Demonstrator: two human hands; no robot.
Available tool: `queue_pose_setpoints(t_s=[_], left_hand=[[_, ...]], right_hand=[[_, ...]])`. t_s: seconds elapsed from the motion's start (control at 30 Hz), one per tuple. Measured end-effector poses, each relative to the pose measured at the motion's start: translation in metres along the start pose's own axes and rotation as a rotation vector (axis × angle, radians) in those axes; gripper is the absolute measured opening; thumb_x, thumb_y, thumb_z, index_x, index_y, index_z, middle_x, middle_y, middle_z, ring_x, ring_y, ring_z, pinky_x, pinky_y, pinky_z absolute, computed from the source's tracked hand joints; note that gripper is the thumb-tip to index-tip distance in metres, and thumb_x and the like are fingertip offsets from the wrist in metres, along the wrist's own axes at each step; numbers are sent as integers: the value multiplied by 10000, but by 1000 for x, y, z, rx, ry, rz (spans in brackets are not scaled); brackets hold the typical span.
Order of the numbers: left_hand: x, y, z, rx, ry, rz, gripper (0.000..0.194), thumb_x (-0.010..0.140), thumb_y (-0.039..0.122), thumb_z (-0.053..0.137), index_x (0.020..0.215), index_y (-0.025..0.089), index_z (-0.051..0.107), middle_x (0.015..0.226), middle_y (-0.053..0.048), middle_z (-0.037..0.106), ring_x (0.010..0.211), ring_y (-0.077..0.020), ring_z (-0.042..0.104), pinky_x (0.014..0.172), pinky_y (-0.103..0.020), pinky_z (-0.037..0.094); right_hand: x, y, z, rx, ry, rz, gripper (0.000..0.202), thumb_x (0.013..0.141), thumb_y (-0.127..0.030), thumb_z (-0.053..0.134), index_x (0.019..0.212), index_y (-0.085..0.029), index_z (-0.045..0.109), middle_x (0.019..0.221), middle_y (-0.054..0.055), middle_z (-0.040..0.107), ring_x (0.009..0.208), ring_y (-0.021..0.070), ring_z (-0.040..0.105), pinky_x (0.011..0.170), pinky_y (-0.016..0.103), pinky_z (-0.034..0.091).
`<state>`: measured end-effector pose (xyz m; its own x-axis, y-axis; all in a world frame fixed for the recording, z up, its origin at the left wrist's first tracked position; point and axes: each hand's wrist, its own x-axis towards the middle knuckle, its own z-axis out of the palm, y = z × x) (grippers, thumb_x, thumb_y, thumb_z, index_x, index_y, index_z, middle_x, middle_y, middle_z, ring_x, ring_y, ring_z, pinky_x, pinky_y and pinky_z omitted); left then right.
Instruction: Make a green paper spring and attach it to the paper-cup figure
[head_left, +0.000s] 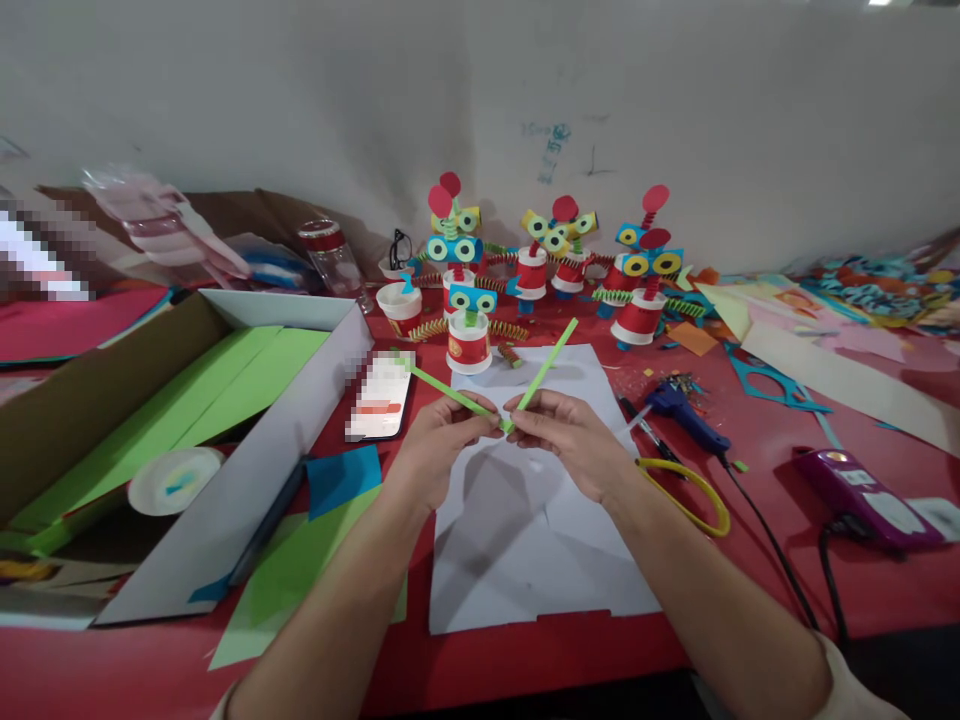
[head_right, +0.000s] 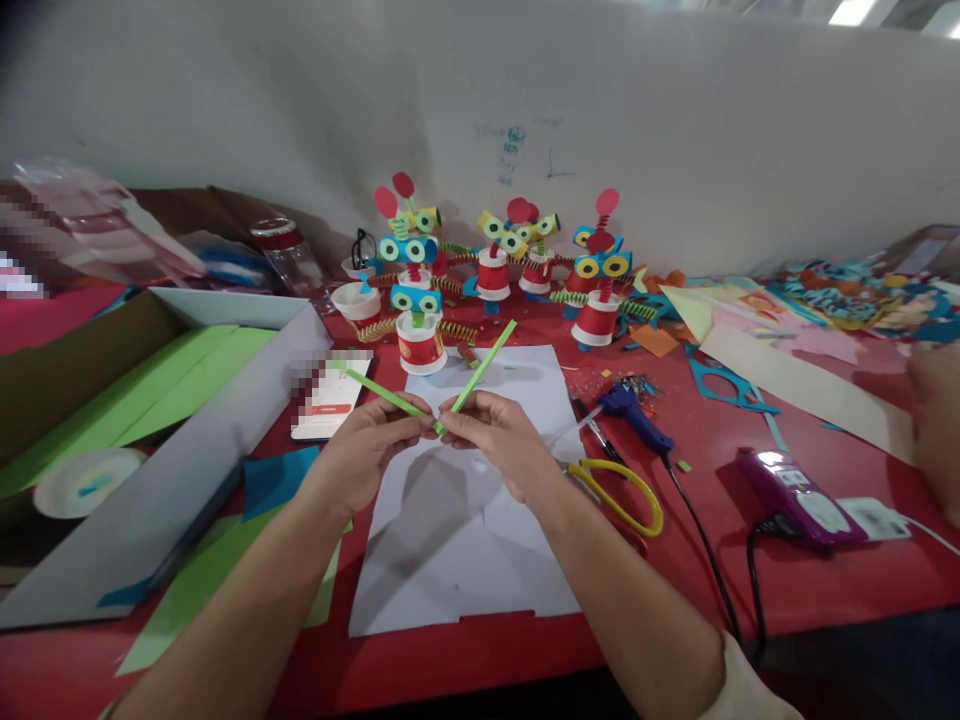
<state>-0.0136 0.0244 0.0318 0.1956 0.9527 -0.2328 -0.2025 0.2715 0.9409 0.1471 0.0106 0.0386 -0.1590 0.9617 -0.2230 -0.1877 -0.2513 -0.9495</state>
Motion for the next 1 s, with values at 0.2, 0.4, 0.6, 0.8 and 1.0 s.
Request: queue_pose_setpoints(t_s=[0.2, 0.4, 0.6, 0.8, 1.0], left_hand=[[0, -1, 0, 0, -5, 3, 141, 609, 236, 740, 698, 197, 639, 686, 8, 615, 679, -149, 592, 654, -286, 370], [-2, 1, 1, -2, 1, -14, 156, 605, 225, 739, 704, 193, 624, 682, 12, 617, 664, -136, 586, 628, -272, 358], [-1, -4, 1, 12, -54, -24, 207, 578, 159, 754, 738, 188, 627, 673, 11, 652, 696, -137, 596, 691, -275, 406], [1, -8, 2, 7, -36, 6, 181, 585, 155, 755, 709, 188, 628, 662, 20, 647, 689, -128, 589, 698, -269, 420], [0, -7, 3, 14, -15, -11, 190, 576, 157, 767, 704, 185, 629, 650, 20, 646, 676, -118, 574, 678, -254, 406]], right_hand=[[1, 1, 0, -62, 47, -49, 220, 618, -257, 766, 817, -190, 697, 678, -12, 682, 659, 125, 613, 680, 293, 466], [3, 5, -1, -112, 70, -86, 192, 636, -222, 723, 817, -185, 671, 660, -24, 661, 636, 120, 610, 649, 278, 458], [3, 4, 0, -131, 102, -106, 172, 624, -222, 713, 783, -183, 660, 616, -41, 619, 606, 113, 563, 615, 267, 429], [2, 5, 0, -146, 114, -118, 166, 637, -230, 704, 790, -187, 656, 609, -45, 607, 592, 112, 550, 591, 260, 412], [1, 6, 1, -130, 97, -146, 136, 670, -218, 692, 795, -186, 648, 622, -49, 612, 608, 109, 569, 616, 257, 426]])
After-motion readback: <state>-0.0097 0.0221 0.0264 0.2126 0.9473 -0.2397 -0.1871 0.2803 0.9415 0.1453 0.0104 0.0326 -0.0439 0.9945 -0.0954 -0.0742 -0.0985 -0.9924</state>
